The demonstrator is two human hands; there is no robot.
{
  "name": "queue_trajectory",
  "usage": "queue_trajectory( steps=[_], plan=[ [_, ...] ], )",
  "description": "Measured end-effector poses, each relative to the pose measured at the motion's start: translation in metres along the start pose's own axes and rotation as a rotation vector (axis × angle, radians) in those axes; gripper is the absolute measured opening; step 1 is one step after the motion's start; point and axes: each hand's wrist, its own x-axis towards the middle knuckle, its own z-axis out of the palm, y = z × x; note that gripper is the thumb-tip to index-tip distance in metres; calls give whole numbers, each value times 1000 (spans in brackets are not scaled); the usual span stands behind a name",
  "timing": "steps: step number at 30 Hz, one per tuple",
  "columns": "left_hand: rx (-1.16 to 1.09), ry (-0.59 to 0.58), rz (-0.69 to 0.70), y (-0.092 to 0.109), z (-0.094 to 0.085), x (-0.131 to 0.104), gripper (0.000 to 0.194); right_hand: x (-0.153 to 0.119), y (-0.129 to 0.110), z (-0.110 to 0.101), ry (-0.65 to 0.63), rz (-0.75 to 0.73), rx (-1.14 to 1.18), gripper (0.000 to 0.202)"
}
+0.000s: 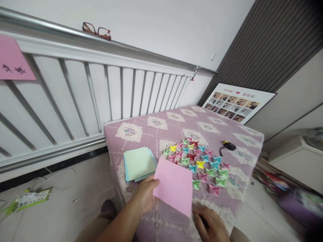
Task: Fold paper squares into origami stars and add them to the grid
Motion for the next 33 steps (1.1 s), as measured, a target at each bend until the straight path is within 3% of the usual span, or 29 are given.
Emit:
queue_trajectory(
  steps=[3,8,14,19,27,33],
  plan=[
    [90,-76,-97,-17,4,1,44,-3,0,3,29,72,-22,23],
    [207,-56,-183,-29,5,8,42,-9,1,13,102,208,-50,50],
    [210,-59,-163,-30,7,10,43,-12,-20,11,109,43,-4,56],
    [247,-89,-172,-30,7,5,45,-15,-35,10,125,44,23,66],
    [394,-301,-187,-22,-4,-16,54,-15,-36,6,100,19,223,38],
    [652,-234,-18,-15,-33,-12,57,-18,-44,1,139,115,354,19]
  ],
)
